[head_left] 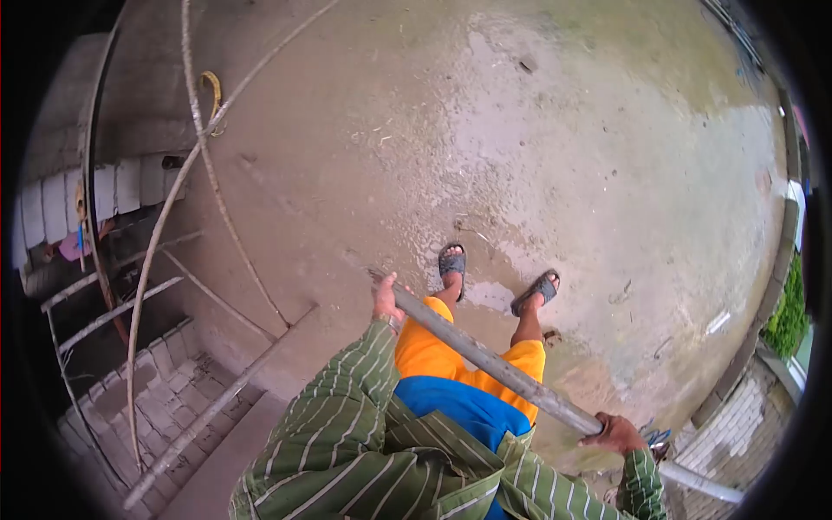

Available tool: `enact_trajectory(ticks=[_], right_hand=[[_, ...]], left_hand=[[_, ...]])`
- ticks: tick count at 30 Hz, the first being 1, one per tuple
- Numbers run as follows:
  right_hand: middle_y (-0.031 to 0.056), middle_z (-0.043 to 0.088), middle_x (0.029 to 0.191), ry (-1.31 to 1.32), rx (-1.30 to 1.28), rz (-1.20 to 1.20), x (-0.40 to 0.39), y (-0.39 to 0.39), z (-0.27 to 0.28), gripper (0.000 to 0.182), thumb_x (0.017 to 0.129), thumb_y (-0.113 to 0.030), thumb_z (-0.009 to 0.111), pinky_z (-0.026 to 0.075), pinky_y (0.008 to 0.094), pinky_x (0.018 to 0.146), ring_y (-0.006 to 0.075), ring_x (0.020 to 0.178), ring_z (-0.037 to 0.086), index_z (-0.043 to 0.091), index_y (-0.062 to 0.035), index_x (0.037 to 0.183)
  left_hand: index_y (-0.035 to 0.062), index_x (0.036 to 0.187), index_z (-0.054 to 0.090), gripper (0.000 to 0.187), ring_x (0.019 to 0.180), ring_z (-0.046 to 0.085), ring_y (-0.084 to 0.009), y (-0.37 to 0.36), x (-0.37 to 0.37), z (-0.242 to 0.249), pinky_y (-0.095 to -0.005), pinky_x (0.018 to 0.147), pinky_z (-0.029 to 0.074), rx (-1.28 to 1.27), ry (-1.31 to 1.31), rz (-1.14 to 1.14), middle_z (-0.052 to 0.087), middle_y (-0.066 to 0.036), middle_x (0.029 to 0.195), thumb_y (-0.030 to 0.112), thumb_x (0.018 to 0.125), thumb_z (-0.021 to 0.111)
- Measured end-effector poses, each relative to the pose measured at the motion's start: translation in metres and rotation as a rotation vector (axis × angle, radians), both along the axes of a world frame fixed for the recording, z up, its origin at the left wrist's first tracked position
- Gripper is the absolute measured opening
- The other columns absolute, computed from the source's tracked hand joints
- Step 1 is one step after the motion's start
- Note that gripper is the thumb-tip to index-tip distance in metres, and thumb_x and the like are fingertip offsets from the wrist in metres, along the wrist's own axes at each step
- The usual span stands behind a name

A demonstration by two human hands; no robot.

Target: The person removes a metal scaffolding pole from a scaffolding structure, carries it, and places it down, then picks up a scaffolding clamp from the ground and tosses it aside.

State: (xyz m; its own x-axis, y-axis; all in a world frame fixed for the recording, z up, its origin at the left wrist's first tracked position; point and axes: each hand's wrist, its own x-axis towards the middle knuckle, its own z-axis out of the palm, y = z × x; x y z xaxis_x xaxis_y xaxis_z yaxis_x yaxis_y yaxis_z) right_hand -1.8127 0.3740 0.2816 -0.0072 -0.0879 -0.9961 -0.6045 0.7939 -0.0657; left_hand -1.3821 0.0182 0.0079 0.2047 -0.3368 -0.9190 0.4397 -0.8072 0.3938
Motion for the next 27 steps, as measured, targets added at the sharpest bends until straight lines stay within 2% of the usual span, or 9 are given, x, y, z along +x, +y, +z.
enact_trajectory(ticks=[4,7,10,13,16,18,19,25,27], right_hand=[[0.015,0.068,0.086,0.027,0.01,-0.044,-0.041,0.051,0.031,0.061,0.059,-0.048,0.081,0.051,0.0378,0.078,0.0303,0.085,0.066,0.065,-0.0076,0.102],[0.0117,0.067,0.082,0.084,-0.049,-0.206,-0.075,0.109,0.038,0.061,0.054,-0.04,0.087,0.05,0.0354,0.075,0.0225,0.077,0.064,0.062,-0.0028,0.096],[0.0114,0.067,0.082,0.171,-0.008,-0.153,-0.112,0.168,0.041,0.06,0.054,-0.035,0.088,0.05,0.0351,0.074,0.0212,0.077,0.064,0.062,-0.002,0.097],[0.0206,0.066,0.1,0.174,-0.013,-0.146,-0.163,0.314,-0.005,0.076,0.07,-0.042,0.078,0.05,0.0468,0.075,0.0366,0.09,0.063,0.049,-0.007,0.13],[0.0198,0.065,0.108,0.22,-0.066,0.051,-0.159,0.341,0.013,0.086,0.065,-0.042,0.081,0.048,0.0463,0.081,0.0338,0.096,0.061,0.047,-0.0033,0.134],[0.0185,0.065,0.106,0.271,-0.134,0.013,-0.159,0.363,0.025,0.08,0.066,-0.04,0.081,0.049,0.0449,0.079,0.0336,0.094,0.061,0.05,-0.0041,0.13],[0.0178,0.065,0.105,0.294,-0.17,-0.008,-0.159,0.37,0.028,0.077,0.066,-0.038,0.082,0.05,0.0442,0.078,0.0336,0.093,0.061,0.052,-0.0044,0.129],[0.0118,0.063,0.092,0.096,-0.113,-0.408,-0.146,0.382,0.052,0.061,0.07,-0.027,0.081,0.048,0.0401,0.064,0.0227,0.079,0.058,0.055,-0.0064,0.121],[0.0102,0.064,0.087,0.084,-0.05,-0.915,-0.13,0.396,0.06,0.058,0.071,-0.024,0.08,0.047,0.0404,0.062,0.0208,0.076,0.057,0.056,-0.0067,0.12]], left_hand=[[0.0105,0.088,0.05,0.023,0.06,0.055,-0.0217,0.044,-0.081,0.021,-0.0409,0.058,0.052,-0.009,0.116,0.008,0.051,-0.005,0.072,0.026,0.085,0.067],[0.0108,0.091,0.052,0.022,0.061,0.056,-0.0217,0.08,-0.14,0.013,-0.0411,0.057,0.052,-0.046,0.15,-0.005,0.052,-0.005,0.075,0.024,0.084,0.068],[0.0097,0.094,0.052,0.024,0.062,0.057,-0.0217,0.106,-0.206,0.039,-0.0402,0.056,0.052,-0.011,0.132,-0.015,0.053,-0.005,0.078,0.021,0.082,0.07],[0.0085,0.097,0.051,0.029,0.062,0.057,-0.0217,0.138,-0.255,0.044,-0.0379,0.053,0.052,0.012,0.206,-0.083,0.053,-0.005,0.082,0.019,0.08,0.072],[0.0086,0.096,0.051,0.027,0.062,0.057,-0.0213,0.16,-0.291,0.057,-0.036,0.053,0.052,0.048,0.229,-0.124,0.053,-0.006,0.082,0.019,0.08,0.071],[0.0085,0.094,0.052,0.026,0.061,0.058,-0.0212,0.165,-0.315,0.063,-0.035,0.053,0.052,0.105,0.268,-0.152,0.053,-0.006,0.083,0.02,0.081,0.071],[0.0082,0.093,0.053,0.024,0.069,0.058,-0.0205,0.169,-0.326,0.072,-0.0392,0.06,0.053,0.092,0.254,-0.167,0.054,-0.006,0.08,0.019,0.081,0.07],[0.0069,0.092,0.054,0.021,0.07,0.058,-0.0185,0.184,-0.378,0.094,-0.0362,0.061,0.052,0.052,0.41,-0.272,0.055,-0.005,0.077,0.019,0.083,0.069],[0.0074,0.09,0.055,0.018,0.071,0.058,-0.0173,0.191,-0.393,0.085,-0.034,0.063,0.052,0.028,0.435,-0.343,0.055,-0.004,0.076,0.019,0.085,0.066]])
